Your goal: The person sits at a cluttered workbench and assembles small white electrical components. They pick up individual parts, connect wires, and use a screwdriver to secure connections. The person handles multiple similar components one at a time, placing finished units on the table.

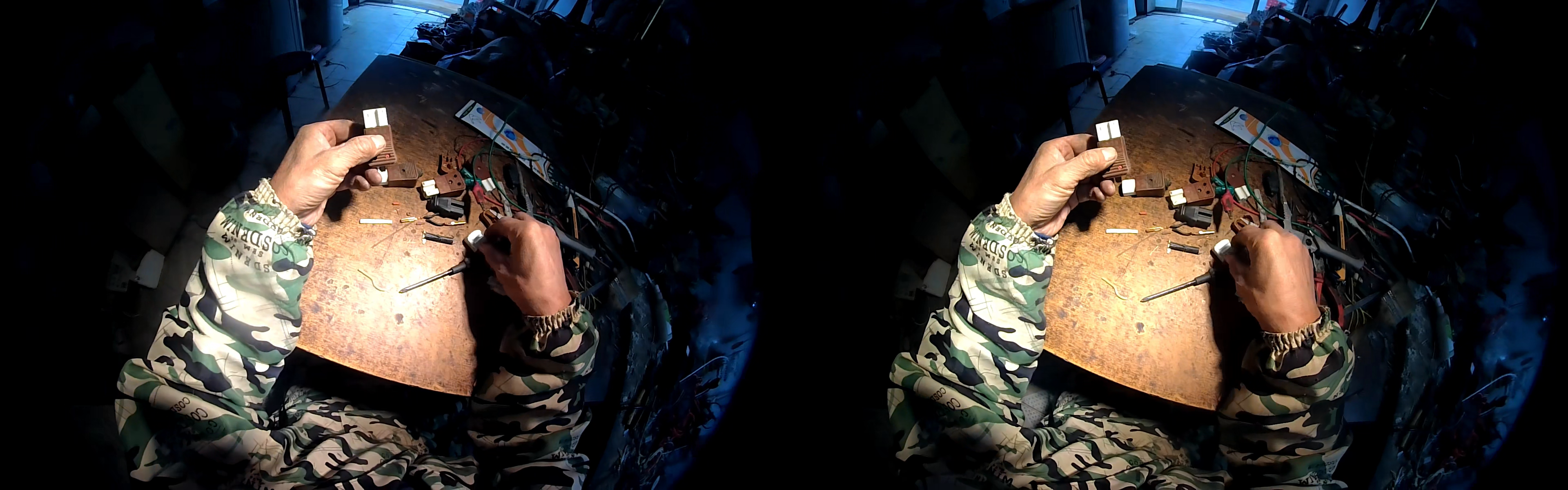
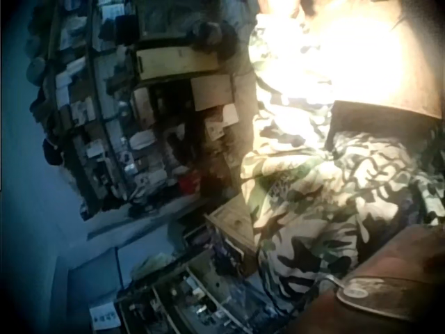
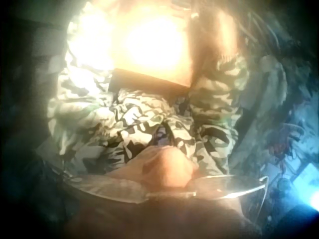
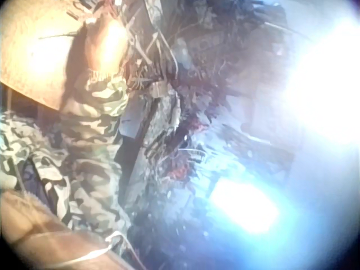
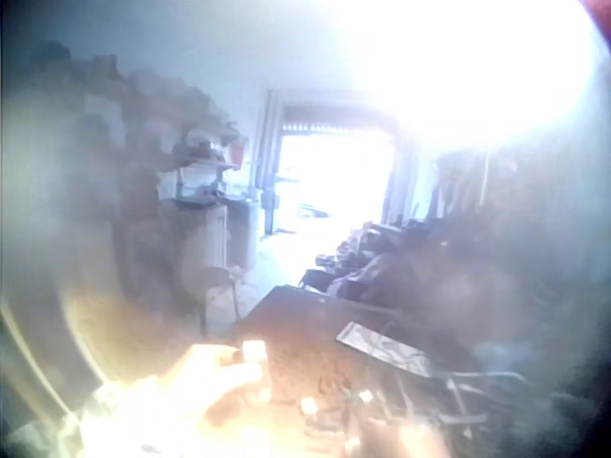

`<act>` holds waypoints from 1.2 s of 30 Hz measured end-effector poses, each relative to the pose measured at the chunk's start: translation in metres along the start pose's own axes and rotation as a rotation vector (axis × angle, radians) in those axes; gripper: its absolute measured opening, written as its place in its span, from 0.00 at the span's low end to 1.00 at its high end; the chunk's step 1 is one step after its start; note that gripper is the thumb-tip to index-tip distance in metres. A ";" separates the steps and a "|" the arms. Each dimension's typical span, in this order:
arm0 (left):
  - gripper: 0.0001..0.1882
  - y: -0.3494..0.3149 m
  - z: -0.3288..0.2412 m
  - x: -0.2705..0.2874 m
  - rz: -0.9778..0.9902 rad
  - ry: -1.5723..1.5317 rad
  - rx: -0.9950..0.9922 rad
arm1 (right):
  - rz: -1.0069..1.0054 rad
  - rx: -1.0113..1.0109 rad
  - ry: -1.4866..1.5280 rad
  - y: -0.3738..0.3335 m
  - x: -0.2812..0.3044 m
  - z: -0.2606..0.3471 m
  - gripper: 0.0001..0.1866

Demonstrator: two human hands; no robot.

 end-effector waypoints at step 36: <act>0.27 -0.007 0.015 -0.043 0.029 0.099 0.183 | 0.058 0.096 -0.046 -0.051 -0.002 -0.027 0.16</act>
Point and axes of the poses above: each hand's wrist, its own y-axis towards the middle knuckle, its own x-axis out of the back of the hand, z = x × y, the point moved 10 cm from there along y, towards the middle knuckle, and after that the axes turned 14 degrees about z, right-handed, at the moved point
